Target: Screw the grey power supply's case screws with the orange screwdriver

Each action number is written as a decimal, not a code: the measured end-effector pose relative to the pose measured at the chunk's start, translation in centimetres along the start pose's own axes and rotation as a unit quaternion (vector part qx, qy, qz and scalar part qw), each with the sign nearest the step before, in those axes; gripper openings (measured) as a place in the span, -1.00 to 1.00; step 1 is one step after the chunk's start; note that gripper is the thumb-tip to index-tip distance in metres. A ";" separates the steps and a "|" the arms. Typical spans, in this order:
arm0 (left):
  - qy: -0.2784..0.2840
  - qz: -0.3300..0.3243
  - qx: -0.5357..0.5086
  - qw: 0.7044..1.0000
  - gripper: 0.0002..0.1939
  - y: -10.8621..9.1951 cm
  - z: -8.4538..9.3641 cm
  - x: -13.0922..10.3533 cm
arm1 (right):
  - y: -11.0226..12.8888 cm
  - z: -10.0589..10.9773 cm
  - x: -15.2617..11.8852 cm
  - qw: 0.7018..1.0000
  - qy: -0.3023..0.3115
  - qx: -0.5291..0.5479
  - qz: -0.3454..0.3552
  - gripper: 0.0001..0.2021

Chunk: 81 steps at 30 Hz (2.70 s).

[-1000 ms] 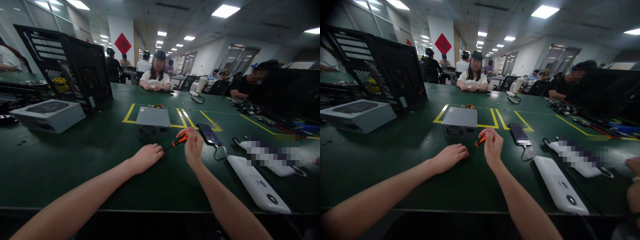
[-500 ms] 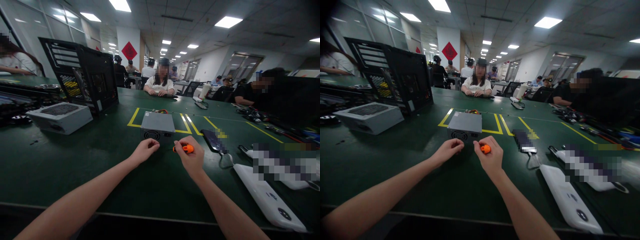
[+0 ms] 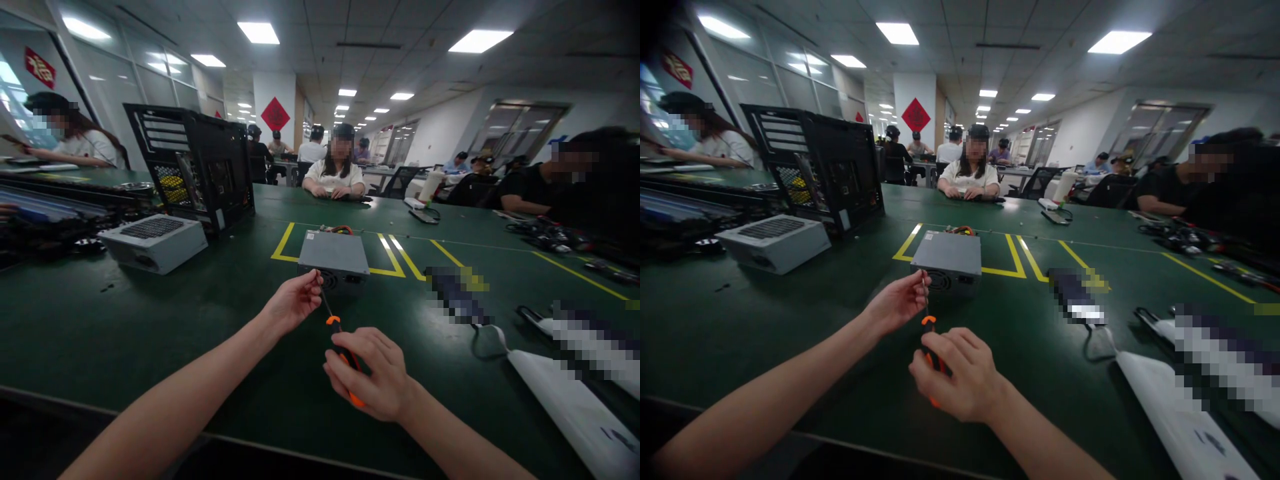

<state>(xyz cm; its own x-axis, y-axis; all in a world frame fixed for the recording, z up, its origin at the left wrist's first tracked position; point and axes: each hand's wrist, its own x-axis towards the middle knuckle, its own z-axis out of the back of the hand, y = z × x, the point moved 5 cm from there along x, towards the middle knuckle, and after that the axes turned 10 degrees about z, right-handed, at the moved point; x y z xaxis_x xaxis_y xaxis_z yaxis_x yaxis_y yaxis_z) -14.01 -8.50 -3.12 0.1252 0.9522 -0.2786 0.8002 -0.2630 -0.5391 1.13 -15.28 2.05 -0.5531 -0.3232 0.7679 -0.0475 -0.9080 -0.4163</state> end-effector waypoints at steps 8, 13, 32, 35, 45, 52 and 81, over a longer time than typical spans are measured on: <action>0.010 -0.005 0.012 1.000 -0.93 0.3 0.2 0.2 | 0.0 -0.2 -0.3 1.000 0.005 -0.001 0.001 -0.90; 0.019 -0.002 0.014 1.000 -0.93 0.4 0.3 0.2 | 0.4 -0.5 -0.4 0.999 0.024 -0.022 0.018 -0.91; -0.008 0.031 0.120 0.992 -0.94 3.3 0.5 4.6 | 0.3 -3.1 -2.2 0.977 0.177 0.074 -0.088 -0.80; -0.012 0.022 0.125 0.992 -0.90 3.3 0.5 5.2 | -0.5 -3.1 -2.5 0.974 0.182 0.081 -0.112 -0.82; 0.015 0.013 0.135 0.991 -0.85 3.4 0.7 5.1 | -1.3 -3.3 -2.8 0.967 0.189 0.090 -0.144 -0.82; 0.030 0.013 0.146 0.989 -0.81 3.6 0.8 5.2 | -1.7 -3.5 -2.9 0.964 0.190 0.106 -0.153 -0.84; -0.010 -0.321 0.621 0.715 -0.83 2.8 -1.4 1.1 | -4.1 -0.3 -3.4 0.985 0.015 -0.044 -0.164 -0.71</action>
<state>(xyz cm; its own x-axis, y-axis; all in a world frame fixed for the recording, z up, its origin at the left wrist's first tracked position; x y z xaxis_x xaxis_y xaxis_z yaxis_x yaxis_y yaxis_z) -10.83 -8.01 -3.83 -0.0528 0.9398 0.3377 -0.4511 0.2793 -0.8477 2.94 -10.39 1.00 -0.5203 -0.0063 0.8540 -0.2990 -0.9353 -0.1891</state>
